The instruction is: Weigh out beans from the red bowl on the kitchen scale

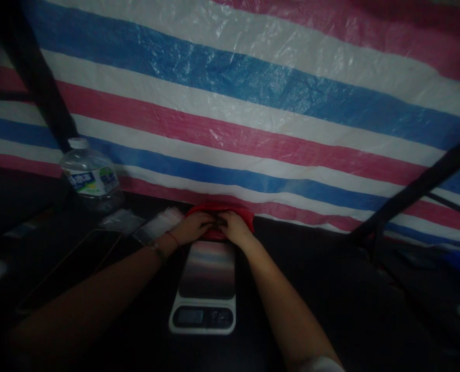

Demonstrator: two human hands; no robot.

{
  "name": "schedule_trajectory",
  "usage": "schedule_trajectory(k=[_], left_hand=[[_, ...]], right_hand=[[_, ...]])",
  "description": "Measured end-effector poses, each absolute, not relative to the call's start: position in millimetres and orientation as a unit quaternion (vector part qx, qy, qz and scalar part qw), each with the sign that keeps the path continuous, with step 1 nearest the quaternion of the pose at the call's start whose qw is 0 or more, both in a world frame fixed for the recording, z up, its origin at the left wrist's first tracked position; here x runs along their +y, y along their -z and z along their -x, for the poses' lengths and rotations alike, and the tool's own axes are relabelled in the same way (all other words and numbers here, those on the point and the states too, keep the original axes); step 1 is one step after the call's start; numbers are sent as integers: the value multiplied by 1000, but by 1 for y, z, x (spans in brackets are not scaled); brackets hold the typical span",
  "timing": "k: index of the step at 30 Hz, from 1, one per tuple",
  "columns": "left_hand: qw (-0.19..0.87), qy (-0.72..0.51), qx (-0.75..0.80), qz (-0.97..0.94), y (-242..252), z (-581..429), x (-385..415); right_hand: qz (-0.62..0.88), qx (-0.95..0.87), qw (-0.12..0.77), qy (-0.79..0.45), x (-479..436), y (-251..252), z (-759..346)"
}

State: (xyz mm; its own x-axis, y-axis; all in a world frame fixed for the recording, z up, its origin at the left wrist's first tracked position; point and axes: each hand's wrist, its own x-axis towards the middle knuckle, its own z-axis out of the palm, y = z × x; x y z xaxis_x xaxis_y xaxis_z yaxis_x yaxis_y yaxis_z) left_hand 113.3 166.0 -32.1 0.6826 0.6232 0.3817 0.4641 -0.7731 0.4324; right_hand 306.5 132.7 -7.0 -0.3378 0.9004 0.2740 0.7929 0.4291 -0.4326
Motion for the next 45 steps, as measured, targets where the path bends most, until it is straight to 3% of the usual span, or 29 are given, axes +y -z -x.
schedule_trajectory(k=[9, 16, 23, 26, 33, 45], left_hand=[[121, -428, 344, -827, 29, -109, 163], [128, -431, 312, -837, 28, -105, 159], [176, -387, 308, -851, 28, -107, 158], [151, -401, 326, -843, 28, -107, 157], [113, -389, 358, -842, 27, -108, 158], [143, -360, 466, -795, 22, -103, 152]], right_hand=[[461, -691, 447, -333, 139, 15, -312], [440, -652, 493, -372, 140, 15, -315], [405, -704, 437, -386, 135, 18, -303], [402, -741, 414, -343, 134, 14, -302], [531, -818, 193, -111, 130, -2, -315], [498, -859, 57, -100, 149, -9, -287]])
